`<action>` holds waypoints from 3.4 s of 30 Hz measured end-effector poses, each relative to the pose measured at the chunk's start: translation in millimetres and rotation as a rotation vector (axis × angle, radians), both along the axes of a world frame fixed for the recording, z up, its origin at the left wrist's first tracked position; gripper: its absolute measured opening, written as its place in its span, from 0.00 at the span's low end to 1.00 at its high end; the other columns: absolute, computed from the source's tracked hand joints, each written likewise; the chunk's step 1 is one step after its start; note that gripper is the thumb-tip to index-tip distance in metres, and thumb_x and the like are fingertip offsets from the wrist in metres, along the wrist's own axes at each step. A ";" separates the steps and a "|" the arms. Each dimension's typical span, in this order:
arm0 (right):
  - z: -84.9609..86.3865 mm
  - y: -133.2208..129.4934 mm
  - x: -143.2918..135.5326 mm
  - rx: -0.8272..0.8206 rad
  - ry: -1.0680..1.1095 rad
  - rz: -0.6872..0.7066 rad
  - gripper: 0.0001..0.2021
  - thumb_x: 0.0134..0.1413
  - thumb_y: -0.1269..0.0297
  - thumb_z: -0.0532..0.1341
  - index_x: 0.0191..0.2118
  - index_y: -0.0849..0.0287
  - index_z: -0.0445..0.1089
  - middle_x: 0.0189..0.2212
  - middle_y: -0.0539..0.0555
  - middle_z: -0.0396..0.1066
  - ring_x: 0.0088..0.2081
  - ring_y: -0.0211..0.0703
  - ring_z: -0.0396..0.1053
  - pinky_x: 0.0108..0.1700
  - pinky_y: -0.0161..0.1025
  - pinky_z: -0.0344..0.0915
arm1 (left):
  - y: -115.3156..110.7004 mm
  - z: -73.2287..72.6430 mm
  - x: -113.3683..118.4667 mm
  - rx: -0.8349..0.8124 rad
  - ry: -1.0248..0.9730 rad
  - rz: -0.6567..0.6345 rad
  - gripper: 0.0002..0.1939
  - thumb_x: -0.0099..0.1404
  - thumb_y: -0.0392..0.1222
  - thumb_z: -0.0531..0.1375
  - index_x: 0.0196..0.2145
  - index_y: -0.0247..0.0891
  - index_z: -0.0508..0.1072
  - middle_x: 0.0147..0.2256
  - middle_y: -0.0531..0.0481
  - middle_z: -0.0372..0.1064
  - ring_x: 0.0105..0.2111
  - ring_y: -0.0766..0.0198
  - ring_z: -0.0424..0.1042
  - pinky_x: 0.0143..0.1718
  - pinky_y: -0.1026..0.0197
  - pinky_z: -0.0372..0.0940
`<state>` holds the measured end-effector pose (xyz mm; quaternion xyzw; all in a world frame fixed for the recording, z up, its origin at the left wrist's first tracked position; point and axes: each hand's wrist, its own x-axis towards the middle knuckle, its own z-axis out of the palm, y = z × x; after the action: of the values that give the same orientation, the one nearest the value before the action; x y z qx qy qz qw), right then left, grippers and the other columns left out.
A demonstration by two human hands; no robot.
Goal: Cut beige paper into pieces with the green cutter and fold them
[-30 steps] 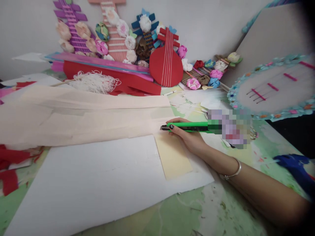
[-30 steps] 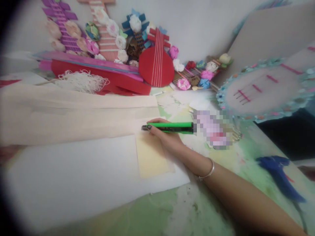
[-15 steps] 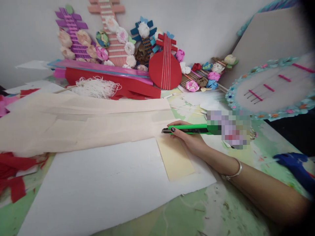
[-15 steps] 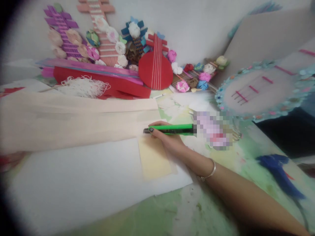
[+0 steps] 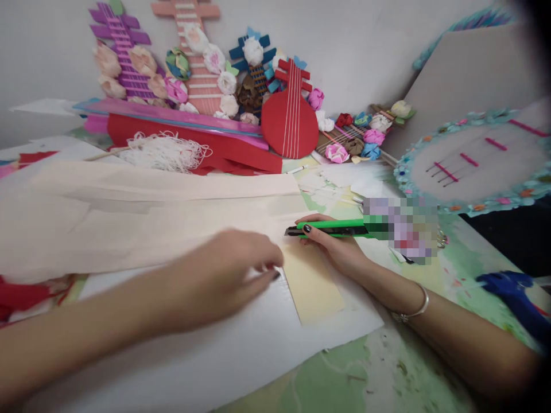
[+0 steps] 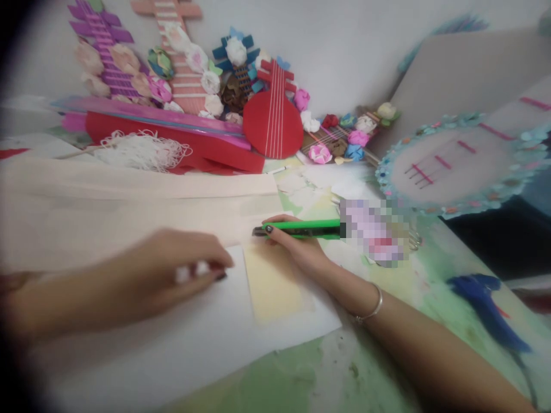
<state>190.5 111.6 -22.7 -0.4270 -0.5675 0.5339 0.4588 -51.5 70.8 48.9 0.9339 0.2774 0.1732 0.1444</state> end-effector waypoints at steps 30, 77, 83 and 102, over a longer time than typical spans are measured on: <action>9.4 -6.1 -0.5 0.035 -0.049 0.075 0.09 0.56 0.57 0.63 0.42 0.53 0.74 0.43 0.51 0.72 0.43 0.41 0.71 0.45 0.39 0.71 | -24.2 -69.0 54.7 0.382 0.095 -0.090 0.24 0.69 0.47 0.51 0.54 0.25 0.68 0.53 0.29 0.66 0.55 0.36 0.64 0.54 0.36 0.61; 8.6 -13.0 -1.5 0.417 -0.350 -0.077 0.11 0.57 0.62 0.62 0.46 0.56 0.72 0.41 0.52 0.75 0.44 0.44 0.73 0.48 0.40 0.69 | -6.5 -47.6 48.3 0.094 0.197 -0.226 0.31 0.65 0.53 0.52 0.58 0.27 0.64 0.53 0.33 0.65 0.53 0.41 0.62 0.53 0.40 0.58; 17.8 -2.3 7.0 0.144 -0.191 0.034 0.15 0.52 0.60 0.67 0.47 0.54 0.76 0.36 0.52 0.78 0.33 0.40 0.74 0.33 0.35 0.70 | -18.9 -47.3 55.8 0.154 0.286 -0.158 0.42 0.63 0.64 0.52 0.61 0.25 0.60 0.54 0.30 0.63 0.54 0.37 0.60 0.57 0.32 0.50; 18.5 11.0 8.4 -0.027 -0.233 0.148 0.13 0.42 0.63 0.72 0.38 0.56 0.79 0.35 0.53 0.80 0.34 0.43 0.76 0.38 0.39 0.74 | -21.5 -50.5 57.3 0.159 0.289 -0.129 0.45 0.59 0.71 0.50 0.59 0.31 0.63 0.55 0.33 0.64 0.55 0.37 0.59 0.58 0.27 0.45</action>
<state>198.8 122.6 -4.2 -0.4494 -0.6397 0.5204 0.3435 5.9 49.3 -1.6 0.9734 0.2204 0.0489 0.0393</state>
